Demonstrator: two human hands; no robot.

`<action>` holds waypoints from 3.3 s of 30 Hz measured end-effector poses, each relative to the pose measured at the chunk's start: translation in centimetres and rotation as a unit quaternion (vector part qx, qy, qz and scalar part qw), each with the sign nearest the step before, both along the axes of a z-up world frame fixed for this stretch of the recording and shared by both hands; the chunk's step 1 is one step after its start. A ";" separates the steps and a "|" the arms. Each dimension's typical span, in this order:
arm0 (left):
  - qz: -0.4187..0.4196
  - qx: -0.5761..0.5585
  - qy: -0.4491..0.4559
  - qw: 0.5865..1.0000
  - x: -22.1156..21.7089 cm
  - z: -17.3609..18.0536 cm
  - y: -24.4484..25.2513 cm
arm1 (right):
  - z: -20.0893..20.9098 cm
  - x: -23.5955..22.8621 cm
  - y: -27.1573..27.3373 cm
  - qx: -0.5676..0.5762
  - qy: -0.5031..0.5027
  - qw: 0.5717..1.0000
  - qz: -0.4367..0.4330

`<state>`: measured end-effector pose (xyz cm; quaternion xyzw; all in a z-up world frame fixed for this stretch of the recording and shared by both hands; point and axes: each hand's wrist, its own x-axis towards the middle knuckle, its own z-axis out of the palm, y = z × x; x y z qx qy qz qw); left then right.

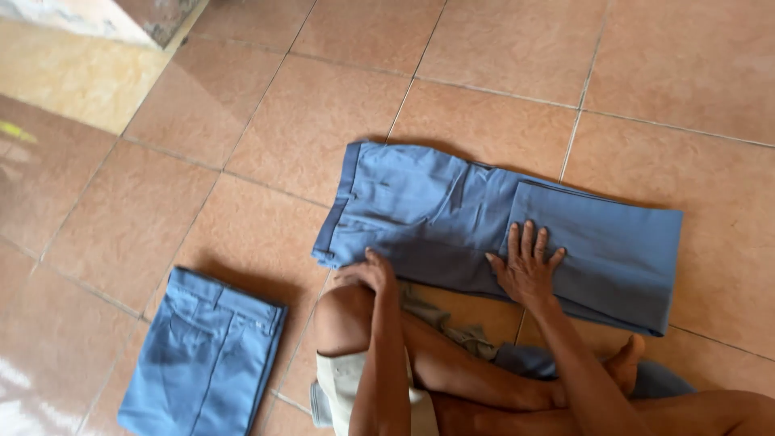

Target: Folding a pair of blue trousers while sitting on the floor

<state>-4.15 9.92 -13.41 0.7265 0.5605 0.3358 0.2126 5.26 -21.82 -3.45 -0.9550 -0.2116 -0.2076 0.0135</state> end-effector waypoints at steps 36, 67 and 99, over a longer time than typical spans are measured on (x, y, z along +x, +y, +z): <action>-0.713 -0.046 -0.002 0.700 6.5 14.1 -32.4 | -1.6 5.5 -23.8 0.480 0.387 0.707 -0.346; -0.128 -0.587 -0.219 0.769 2.8 8.7 -36.0 | 7.6 3.1 -18.1 0.371 0.337 0.819 -0.280; -0.265 -0.147 0.040 0.952 -2.2 14.0 -16.3 | 4.8 -0.3 -20.3 0.245 0.519 0.775 -0.266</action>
